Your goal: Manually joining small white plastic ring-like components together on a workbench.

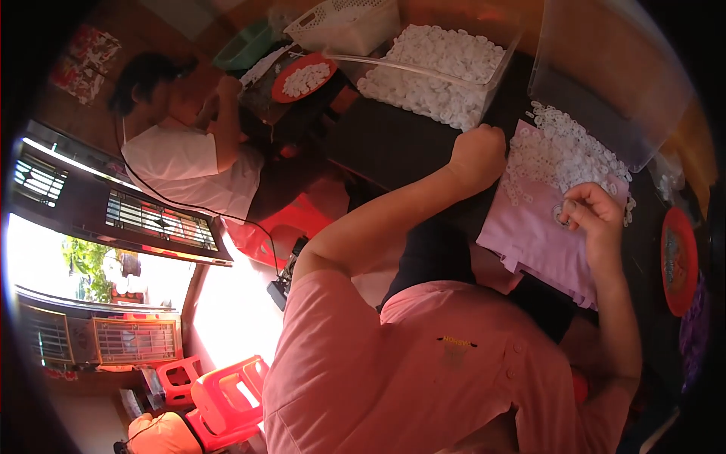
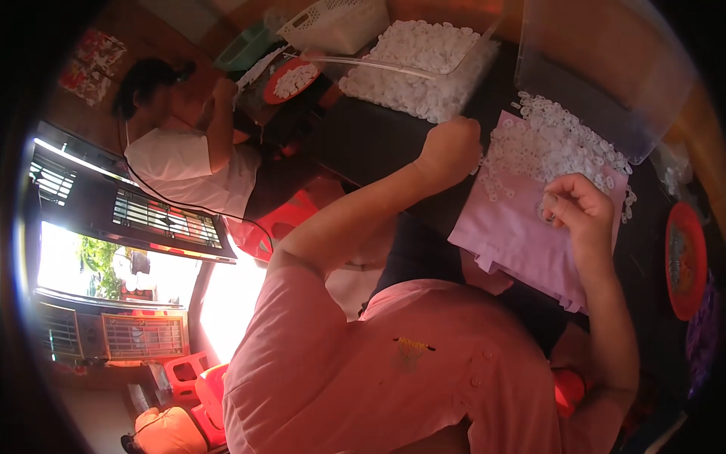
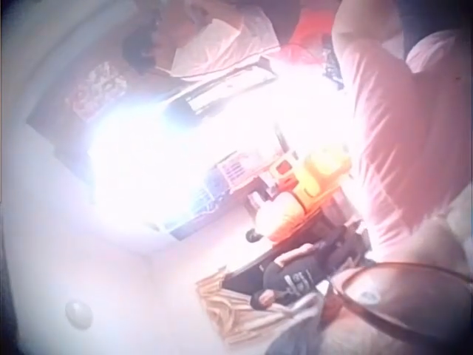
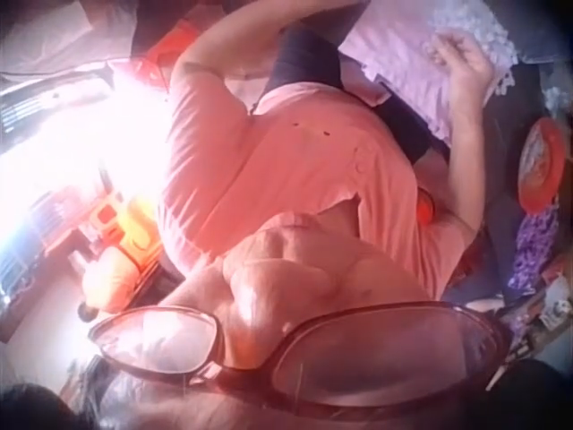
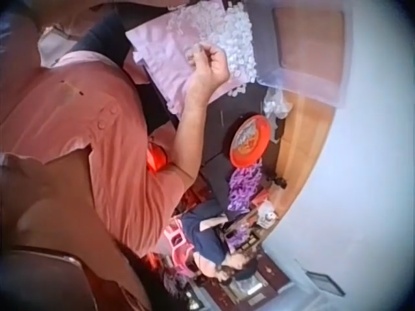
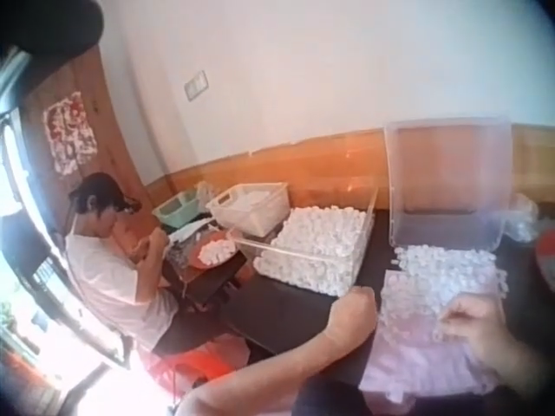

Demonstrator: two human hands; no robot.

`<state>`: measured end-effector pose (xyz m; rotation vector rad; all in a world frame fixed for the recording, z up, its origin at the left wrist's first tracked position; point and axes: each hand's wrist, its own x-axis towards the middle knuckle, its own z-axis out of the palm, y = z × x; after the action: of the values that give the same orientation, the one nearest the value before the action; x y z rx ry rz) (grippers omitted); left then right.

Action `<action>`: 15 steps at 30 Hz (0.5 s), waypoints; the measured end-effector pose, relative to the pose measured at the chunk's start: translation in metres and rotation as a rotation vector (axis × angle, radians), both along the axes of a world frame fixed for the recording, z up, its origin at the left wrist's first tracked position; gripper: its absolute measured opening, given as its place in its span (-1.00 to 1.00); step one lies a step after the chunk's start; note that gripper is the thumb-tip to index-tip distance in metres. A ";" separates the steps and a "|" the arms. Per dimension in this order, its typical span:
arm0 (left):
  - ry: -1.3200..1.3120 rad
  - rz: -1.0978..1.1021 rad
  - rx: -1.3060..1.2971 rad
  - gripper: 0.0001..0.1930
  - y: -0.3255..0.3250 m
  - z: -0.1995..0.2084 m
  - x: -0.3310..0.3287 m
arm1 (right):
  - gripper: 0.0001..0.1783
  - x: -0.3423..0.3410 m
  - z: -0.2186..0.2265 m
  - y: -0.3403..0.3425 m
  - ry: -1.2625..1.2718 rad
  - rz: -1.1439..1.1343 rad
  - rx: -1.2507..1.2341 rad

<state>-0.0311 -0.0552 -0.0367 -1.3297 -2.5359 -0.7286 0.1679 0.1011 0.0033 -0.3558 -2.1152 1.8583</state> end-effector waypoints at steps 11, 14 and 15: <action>0.210 -0.060 0.249 -0.90 0.009 0.005 0.023 | -0.92 0.002 -0.001 0.003 0.007 -0.032 0.011; -0.436 -0.278 0.637 -0.92 0.014 0.025 0.053 | -0.94 -0.001 0.003 -0.001 0.081 -0.053 0.017; -0.567 -0.301 0.661 -0.90 0.017 0.034 0.067 | -0.94 0.000 0.005 -0.003 0.084 -0.103 -0.011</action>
<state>0.0361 -0.0385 -0.0029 -1.3843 -2.0919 -2.0302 0.1674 0.0986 0.0079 -0.3749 -1.9932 1.7959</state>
